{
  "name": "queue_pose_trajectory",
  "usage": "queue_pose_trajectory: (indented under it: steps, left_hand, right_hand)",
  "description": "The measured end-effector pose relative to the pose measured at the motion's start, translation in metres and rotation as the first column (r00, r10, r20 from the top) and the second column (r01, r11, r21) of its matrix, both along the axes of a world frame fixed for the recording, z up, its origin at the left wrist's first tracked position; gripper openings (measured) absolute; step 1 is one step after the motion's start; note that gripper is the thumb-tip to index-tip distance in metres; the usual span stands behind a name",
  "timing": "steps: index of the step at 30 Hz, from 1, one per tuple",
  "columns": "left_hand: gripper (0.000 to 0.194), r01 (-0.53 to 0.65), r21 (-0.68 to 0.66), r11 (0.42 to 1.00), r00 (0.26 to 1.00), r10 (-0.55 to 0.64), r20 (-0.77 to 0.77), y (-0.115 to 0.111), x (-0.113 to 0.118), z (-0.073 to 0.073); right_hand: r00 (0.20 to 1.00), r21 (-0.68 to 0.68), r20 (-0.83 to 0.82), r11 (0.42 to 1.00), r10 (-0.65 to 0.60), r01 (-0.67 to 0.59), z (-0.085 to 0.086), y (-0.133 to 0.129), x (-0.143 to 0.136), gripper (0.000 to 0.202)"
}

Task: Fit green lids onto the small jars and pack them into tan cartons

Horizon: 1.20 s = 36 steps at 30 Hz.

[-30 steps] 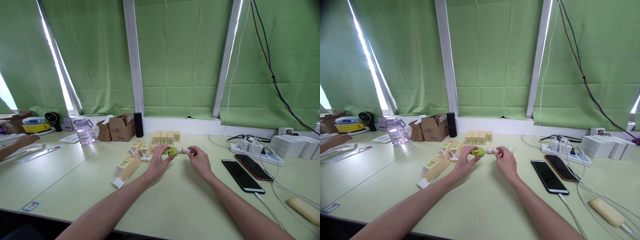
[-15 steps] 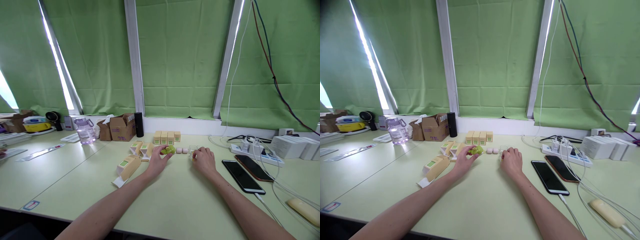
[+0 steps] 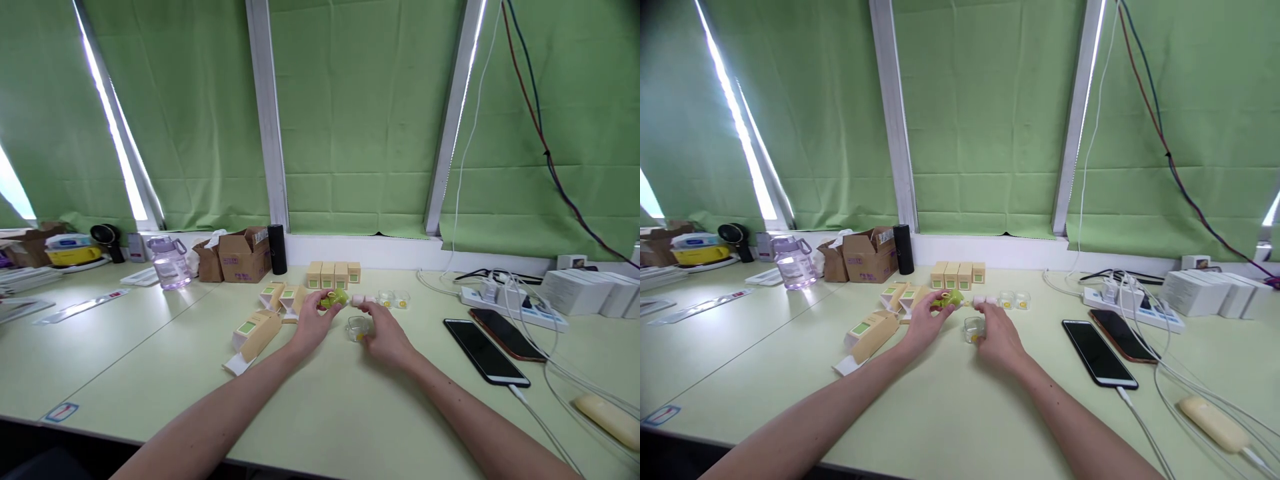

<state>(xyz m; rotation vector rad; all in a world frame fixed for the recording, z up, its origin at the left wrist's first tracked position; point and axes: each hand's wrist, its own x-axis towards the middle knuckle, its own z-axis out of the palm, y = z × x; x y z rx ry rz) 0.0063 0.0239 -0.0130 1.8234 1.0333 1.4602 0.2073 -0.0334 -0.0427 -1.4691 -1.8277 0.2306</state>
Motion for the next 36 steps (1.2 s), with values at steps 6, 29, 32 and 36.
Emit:
queue_pose_trajectory:
  steps: [6,29,32,36]
  left_hand:
    - [0.038,0.002,-0.049,0.999,0.998,0.001,0.058,0.005,0.0,-0.002]
    - [0.056,0.117,-0.172,0.978,0.979,-0.084,0.185,0.006,-0.001,0.004]
    - [0.057,0.143,-0.185,0.972,0.975,-0.106,0.196,0.007,-0.001,0.002]
    - [0.057,0.172,-0.173,0.97,0.973,-0.14,0.185,0.008,0.0,0.0]
  right_hand:
    - [0.891,-0.122,-0.449,0.983,0.068,-0.136,-0.012,0.016,0.004,0.05]
    - [0.154,0.059,-0.976,0.87,0.153,-0.49,0.029,-0.006,-0.001,0.049]
    - [0.173,0.038,-0.976,0.881,0.135,-0.471,0.027,-0.007,-0.002,0.053]
    - [0.265,0.007,-0.955,0.906,0.131,-0.424,0.023,-0.005,-0.005,0.059]
